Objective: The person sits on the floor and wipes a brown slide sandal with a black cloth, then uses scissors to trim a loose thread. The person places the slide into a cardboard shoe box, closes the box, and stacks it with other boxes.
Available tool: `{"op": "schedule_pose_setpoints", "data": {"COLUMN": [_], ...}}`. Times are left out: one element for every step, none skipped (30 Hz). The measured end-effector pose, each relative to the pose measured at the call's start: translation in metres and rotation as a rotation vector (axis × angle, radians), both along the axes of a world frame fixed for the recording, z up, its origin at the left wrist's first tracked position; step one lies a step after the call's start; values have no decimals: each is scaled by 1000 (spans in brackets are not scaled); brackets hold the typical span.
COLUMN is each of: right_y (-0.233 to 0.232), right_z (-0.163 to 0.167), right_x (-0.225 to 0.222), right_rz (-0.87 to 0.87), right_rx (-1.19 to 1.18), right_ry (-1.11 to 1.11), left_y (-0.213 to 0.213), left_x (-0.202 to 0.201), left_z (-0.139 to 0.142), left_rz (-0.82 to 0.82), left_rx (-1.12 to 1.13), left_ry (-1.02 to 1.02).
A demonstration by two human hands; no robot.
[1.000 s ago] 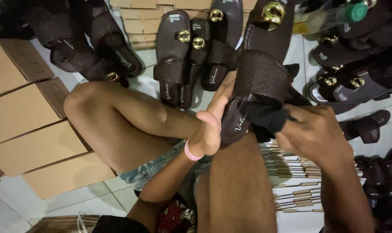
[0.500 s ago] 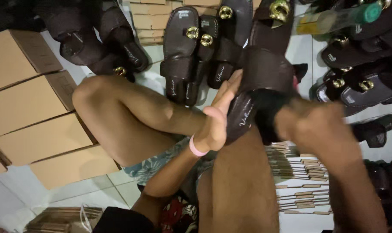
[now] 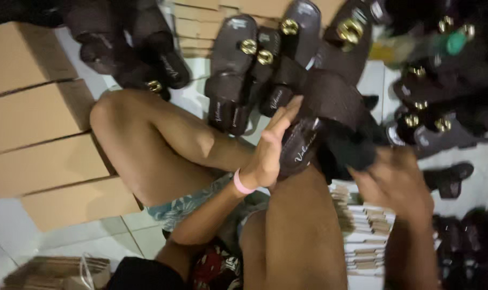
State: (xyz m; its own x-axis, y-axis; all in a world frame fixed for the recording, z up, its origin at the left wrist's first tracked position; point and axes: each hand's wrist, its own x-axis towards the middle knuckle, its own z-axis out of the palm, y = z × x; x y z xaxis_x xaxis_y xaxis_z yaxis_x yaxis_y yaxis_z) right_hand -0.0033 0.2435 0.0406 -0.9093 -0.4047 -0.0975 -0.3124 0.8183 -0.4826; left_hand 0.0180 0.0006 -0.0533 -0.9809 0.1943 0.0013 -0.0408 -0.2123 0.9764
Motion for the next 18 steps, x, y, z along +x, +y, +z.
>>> {"op": "schedule_pose_setpoints", "data": {"right_y": [6,12,19,24,28,34,41,45,48,51,54,54,52,52,49,44,34,25], "right_z": [-6,-10,-16,-30,-47,-60,-68,-74,-78,-76,-70,-61,-48,-33,-19,-6,5,14], "right_x": [15,36,55,68,80,91,103,114,124,130,133,134,134,128,117,105,97,89], "right_rz": [-55,-125,-208,-288,-354,-413,-340,-272,-202,-200,-198,-203,-220,-241,-349,-457,-557,-656], "right_rx": [-85,-160,-227,-73,76,221,183,145,106,205,305,406,530,654,754,856,765,674], "right_ry": [-4,-15,-10,-74,-146,-217,-230,-240,-255,-279,-300,-317,-347,-369,-407,-441,-390,-340], "left_y": [-1,-1,-2,-7,-17,-29,-40,-51,-59,-64,-67,-68,-68,-66,-67,-68,-71,-74], "left_x": [-2,-6,-10,-13,-11,-7,-3,1,7,13,19,24,27,30,30,27,26,23], "left_z": [-4,-10,-16,-22,-28,-34,-39,-44,-48,-51,-53,-54,-54,-53,-52,-50,-47,-43], "left_rz": [-46,-103,-177,-115,-37,48,21,-11,-42,-66,-89,-119,-122,-126,-128,-165,-201,-239], "left_rx": [135,281,433,230,22,-195,-149,-103,-60,-12,39,93,84,77,68,-6,-79,-149], "left_ry": [-141,-288,-421,-248,-82,80,73,70,61,-47,-152,-254,-270,-281,-288,-248,-215,-182]}}
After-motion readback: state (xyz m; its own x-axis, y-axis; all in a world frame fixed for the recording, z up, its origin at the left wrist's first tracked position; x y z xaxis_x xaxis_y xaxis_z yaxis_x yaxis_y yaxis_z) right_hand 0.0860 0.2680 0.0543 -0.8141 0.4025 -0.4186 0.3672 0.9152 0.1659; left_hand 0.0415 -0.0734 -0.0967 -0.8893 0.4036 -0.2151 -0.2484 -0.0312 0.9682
